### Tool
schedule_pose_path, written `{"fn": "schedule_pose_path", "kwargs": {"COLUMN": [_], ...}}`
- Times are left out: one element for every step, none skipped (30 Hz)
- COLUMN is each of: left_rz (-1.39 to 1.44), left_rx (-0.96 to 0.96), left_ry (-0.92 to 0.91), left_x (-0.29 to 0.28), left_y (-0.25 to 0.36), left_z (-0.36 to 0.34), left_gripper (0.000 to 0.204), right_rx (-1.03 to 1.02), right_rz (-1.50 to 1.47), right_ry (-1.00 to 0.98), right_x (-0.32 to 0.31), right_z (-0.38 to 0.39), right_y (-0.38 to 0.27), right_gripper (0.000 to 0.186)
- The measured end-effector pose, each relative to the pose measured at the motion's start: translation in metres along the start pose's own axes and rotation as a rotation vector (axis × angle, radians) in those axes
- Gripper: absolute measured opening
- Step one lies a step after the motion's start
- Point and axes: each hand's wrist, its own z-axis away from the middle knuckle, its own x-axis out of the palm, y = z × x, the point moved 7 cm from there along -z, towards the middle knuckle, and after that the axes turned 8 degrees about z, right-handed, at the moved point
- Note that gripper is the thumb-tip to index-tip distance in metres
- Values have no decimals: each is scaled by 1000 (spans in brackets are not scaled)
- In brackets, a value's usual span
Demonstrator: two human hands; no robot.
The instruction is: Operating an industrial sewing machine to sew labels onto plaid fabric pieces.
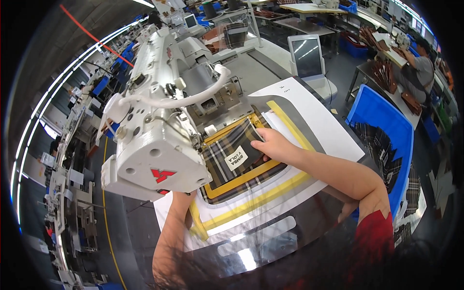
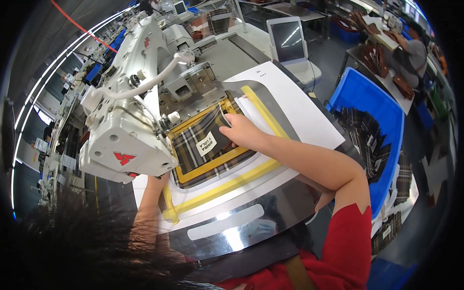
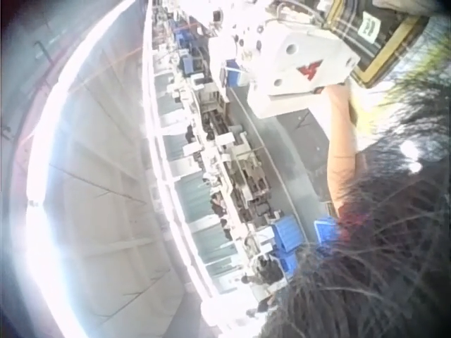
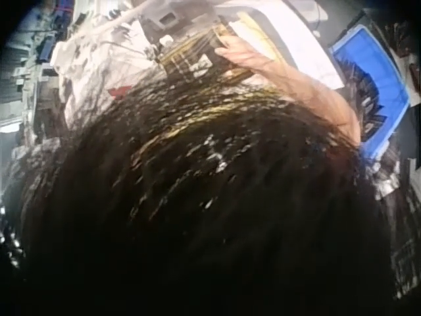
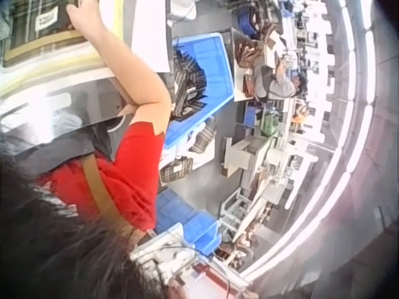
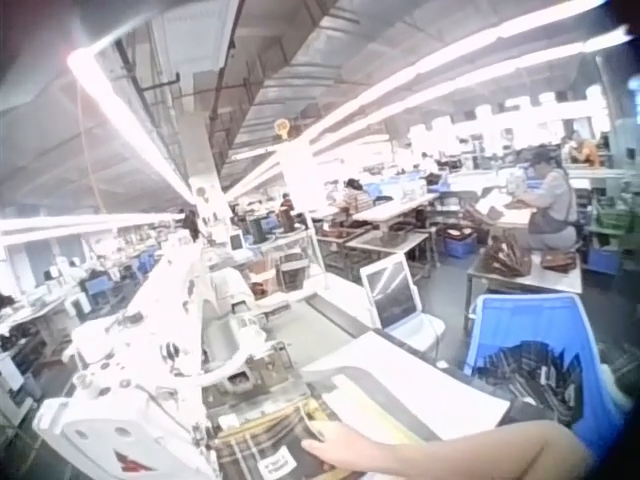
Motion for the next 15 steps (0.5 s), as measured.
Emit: {"fn": "schedule_pose_path", "kwargs": {"left_rz": [104, 210, 279, 278, 155, 40, 74, 81, 68, 48, 44, 44, 134, 228, 282], "left_rx": [18, 36, -195, -201, -135, -62, -55, -57, -40, -31, -60, -72, -113, -149, -124], "left_ry": [0, -1, -17, -24, -24, -32, -47, -56, -60, -57, -52, -49, -65, -79, -105], "left_x": [2, 5, 6, 4, 1, 2, 5, 7, 7, 5, 6, 7, 7, 7, 9], "left_y": [13, 30, 48, 50, 55, 58, 57, 57, 60, 62, 59, 58, 55, 51, 45], "left_z": [-8, -19, -31, -33, -33, -35, -36, -38, -40, -38, -38, -38, -37, -36, -31], "left_gripper": [36, 37, 36, 36, 38, 40, 41, 41, 41, 42, 41, 41, 39, 37, 38], "right_rx": [10, 23, 46, 51, 51, 59, 81, 92, 84, 70, 72, 98, 119, 117, 12], "right_rz": [-13, -26, 26, 20, -31, -82, -69, -73, -23, 29, 30, 150, 272, 277, 676], "right_ry": [-36, -71, -105, -108, -120, -121, -146, -144, -149, -166, -178, -177, -182, -196, -88], "right_x": [3, 4, 3, 4, 7, 8, 9, 9, 10, 14, 13, 6, 1, -3, -17], "right_z": [5, 9, 12, 15, 17, 19, 18, 17, 14, 13, 13, 15, 17, 18, 18], "right_y": [-5, -8, -8, -11, -15, -17, -19, -14, -10, -12, -14, -16, -18, -20, -28], "right_gripper": [18, 19, 17, 17, 17, 17, 17, 17, 17, 17, 17, 19, 22, 22, 25]}}
